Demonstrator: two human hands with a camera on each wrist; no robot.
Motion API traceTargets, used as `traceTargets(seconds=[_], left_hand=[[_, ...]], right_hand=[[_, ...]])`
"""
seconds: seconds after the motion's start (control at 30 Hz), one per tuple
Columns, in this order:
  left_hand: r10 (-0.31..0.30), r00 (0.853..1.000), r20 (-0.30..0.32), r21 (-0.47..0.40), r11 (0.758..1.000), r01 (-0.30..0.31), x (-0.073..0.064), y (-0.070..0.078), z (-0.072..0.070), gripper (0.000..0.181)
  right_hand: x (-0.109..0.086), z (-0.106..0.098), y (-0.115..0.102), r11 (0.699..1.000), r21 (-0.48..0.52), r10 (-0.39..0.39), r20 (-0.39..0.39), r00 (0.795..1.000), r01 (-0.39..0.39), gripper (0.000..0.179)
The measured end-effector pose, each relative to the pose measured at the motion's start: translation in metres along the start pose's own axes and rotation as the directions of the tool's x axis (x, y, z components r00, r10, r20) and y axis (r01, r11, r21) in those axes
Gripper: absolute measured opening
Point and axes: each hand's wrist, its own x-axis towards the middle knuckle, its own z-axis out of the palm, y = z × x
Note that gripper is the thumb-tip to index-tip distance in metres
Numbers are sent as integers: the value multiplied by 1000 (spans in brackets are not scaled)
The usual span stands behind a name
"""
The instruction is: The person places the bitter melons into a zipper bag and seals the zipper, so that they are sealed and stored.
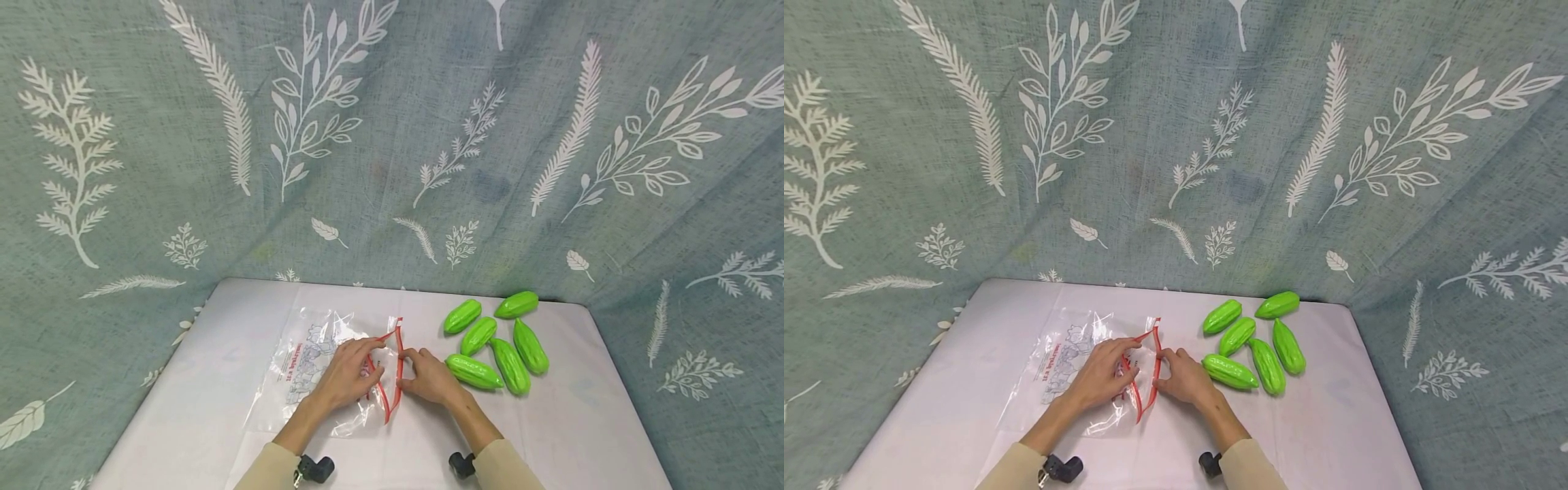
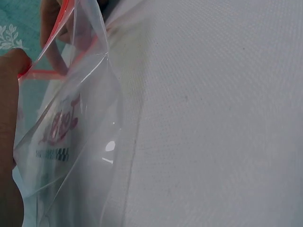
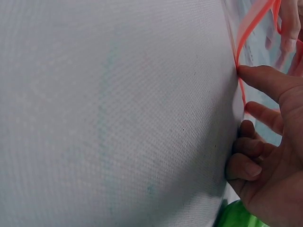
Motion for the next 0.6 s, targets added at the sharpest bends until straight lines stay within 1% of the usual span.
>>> traceTargets(seconds=[0.2,0.33,0.5,0.6], left_hand=[[-22,999,41,-52,998,24,-2,1,-2,51],[-30,998,60,-76,996,34,-1,0,-4,50],[-52,995,91,-82,995,60,-1,0,-7,39],[-57,993,105,-57,996,63,-2,-1,-7,30]], right_hand=[[-1,0,0,1000,1,4,2,1000,-4,61],[0,0,-1,1000,2,13,4,1000,-13,61],[0,0,0,1000,-11,20,4,1000,-20,61],[1,0,1,1000,-13,17,5,1000,-17,61]])
